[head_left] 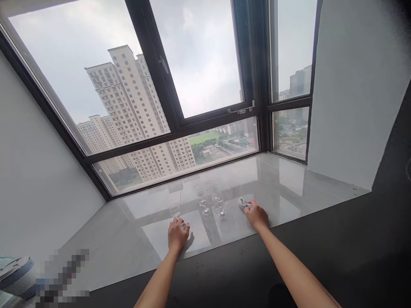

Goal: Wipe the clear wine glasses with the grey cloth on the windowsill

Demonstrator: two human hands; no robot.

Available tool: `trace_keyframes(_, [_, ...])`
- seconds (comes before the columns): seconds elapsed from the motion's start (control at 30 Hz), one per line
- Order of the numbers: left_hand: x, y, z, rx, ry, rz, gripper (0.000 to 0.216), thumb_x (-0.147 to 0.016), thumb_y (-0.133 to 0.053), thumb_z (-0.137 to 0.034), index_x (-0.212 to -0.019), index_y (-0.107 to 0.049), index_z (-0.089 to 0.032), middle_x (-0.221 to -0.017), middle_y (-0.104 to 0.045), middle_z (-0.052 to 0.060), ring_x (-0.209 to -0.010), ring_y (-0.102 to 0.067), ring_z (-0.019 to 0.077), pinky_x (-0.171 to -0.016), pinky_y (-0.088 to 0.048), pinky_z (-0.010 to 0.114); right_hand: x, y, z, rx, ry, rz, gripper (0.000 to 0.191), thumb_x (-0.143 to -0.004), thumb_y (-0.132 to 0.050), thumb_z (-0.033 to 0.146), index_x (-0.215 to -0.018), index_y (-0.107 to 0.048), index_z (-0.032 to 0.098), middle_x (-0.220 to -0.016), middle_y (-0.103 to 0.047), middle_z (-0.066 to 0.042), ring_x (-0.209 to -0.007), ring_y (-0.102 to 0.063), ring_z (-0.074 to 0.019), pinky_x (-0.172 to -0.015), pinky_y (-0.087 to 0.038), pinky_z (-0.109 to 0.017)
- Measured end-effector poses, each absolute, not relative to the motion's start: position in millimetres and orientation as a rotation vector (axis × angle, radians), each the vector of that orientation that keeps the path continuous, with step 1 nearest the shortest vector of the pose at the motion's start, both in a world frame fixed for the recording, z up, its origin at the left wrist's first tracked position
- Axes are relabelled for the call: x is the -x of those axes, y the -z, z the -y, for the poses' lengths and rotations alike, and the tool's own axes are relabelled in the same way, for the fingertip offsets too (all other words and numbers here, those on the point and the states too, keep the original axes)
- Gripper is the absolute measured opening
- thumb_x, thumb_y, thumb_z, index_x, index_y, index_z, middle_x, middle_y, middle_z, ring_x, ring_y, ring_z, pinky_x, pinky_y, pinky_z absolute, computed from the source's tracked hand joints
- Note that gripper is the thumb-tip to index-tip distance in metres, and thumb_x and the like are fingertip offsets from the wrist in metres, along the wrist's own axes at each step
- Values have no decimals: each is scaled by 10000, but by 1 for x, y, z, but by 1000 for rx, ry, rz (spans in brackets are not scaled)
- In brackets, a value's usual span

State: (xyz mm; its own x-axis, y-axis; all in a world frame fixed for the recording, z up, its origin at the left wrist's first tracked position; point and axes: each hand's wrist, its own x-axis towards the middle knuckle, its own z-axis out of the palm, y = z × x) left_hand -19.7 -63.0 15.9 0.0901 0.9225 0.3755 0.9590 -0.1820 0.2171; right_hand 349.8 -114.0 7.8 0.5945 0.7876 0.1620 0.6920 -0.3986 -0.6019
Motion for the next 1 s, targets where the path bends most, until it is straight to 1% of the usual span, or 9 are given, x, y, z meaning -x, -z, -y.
trace_keyframes(0.2, [19, -17, 64, 2265, 664, 1968, 241, -911, -460, -388, -950, -617, -208, -1065, -606, 78, -1038, -513, 237, -872, -368, 336, -350, -11, 116, 2195, -205, 1166, 300, -880, -454, 276, -1110, -637, 220, -1000, -720, -92, -895, -659, -218, -630, -363, -257])
trace_keyframes(0.4, [21, -13, 62, 2276, 700, 1936, 243, -909, -456, -385, -943, -617, -206, -1028, -607, 78, -1012, -515, 238, -861, -372, 341, -350, -9, 115, 2189, -201, 1176, 296, -876, -449, 287, -1098, -634, 223, -992, -716, -84, -860, -654, -213, -612, -351, -257])
trace_keyframes(0.63, [19, -16, 64, 2261, 688, 1939, 244, -916, -454, -388, -944, -618, -210, -1037, -611, 72, -1018, -518, 231, -873, -370, 328, -349, -12, 116, 2182, -213, 1156, 295, -884, -453, 277, -1107, -637, 218, -994, -718, -90, -883, -657, -213, -628, -368, -252])
trace_keyframes(1.0, [20, -14, 63, 2257, 696, 1949, 197, -905, -475, -350, -941, -611, -212, -1038, -607, 74, -1028, -525, 231, -870, -374, 324, -353, -7, 113, 2169, -228, 1135, 316, -863, -447, 307, -1096, -650, 238, -974, -719, -86, -849, -666, -224, -621, -389, -262])
